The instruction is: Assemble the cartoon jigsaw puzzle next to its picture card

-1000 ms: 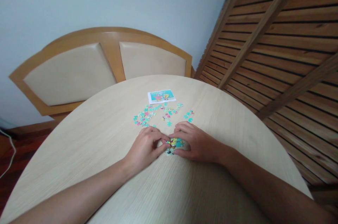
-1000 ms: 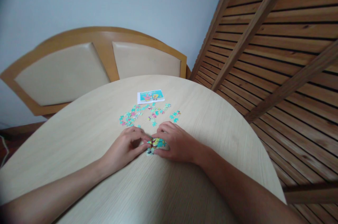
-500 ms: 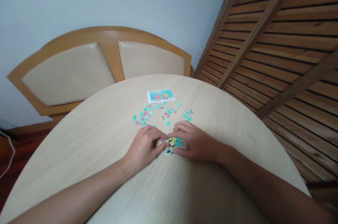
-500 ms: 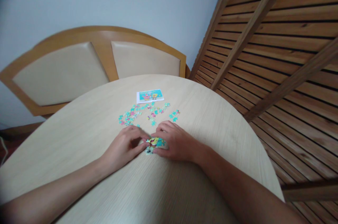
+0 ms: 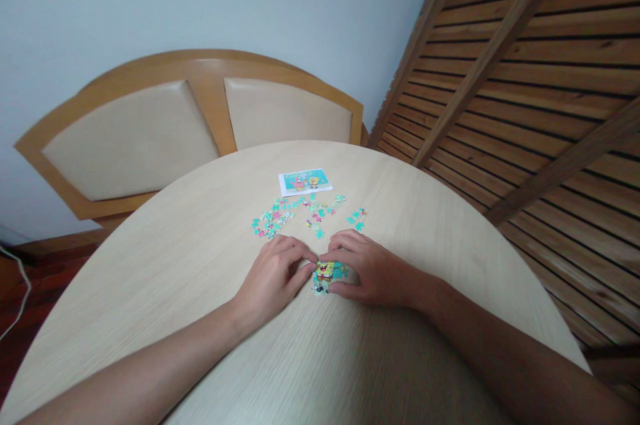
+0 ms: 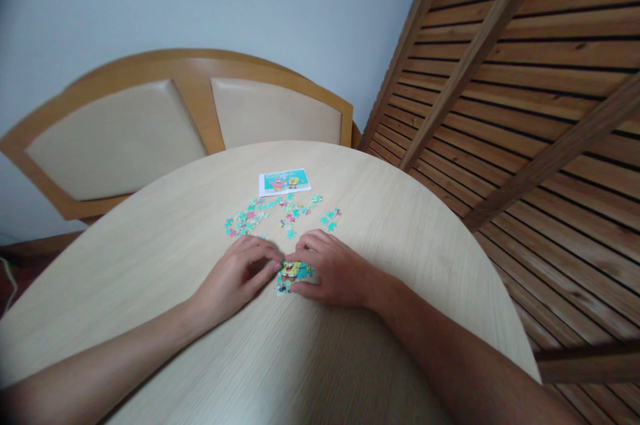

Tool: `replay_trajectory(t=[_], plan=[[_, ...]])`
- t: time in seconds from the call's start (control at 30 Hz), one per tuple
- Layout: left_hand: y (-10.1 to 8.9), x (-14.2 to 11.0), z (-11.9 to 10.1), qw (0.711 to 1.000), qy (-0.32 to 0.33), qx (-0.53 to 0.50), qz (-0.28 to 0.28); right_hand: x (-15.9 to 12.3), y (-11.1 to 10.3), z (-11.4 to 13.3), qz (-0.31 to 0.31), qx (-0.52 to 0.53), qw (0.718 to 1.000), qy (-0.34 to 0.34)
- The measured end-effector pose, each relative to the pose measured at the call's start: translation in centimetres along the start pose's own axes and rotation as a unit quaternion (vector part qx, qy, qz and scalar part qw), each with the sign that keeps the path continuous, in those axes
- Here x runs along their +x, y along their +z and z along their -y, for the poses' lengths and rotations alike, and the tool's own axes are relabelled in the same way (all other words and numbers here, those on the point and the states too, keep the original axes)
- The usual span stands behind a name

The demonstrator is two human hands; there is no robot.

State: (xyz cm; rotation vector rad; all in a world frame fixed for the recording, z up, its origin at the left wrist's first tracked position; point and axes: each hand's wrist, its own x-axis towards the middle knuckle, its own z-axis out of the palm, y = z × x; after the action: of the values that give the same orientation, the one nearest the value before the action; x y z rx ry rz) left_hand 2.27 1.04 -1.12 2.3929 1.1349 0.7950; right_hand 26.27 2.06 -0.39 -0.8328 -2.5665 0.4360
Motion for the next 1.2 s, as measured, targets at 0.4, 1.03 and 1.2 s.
replay_trajectory(t=[0.4,1.03,1.2], plan=[[-0.5,0.5,2.1,0.993,0.009,0.100,-0.056,-0.1,-0.1,-0.2,-0.003,0.011,0.998,-0.057],[-0.6,1.0,2.4,0.976,0.034,0.204,0.064,-0.1,0.0,-0.9,0.010,-0.005,1.000,-0.028],[-0.6,1.1,2.4,0.977,0.044,0.194,0.072,0.0,0.0,-1.3,-0.010,0.003,1.000,0.002]])
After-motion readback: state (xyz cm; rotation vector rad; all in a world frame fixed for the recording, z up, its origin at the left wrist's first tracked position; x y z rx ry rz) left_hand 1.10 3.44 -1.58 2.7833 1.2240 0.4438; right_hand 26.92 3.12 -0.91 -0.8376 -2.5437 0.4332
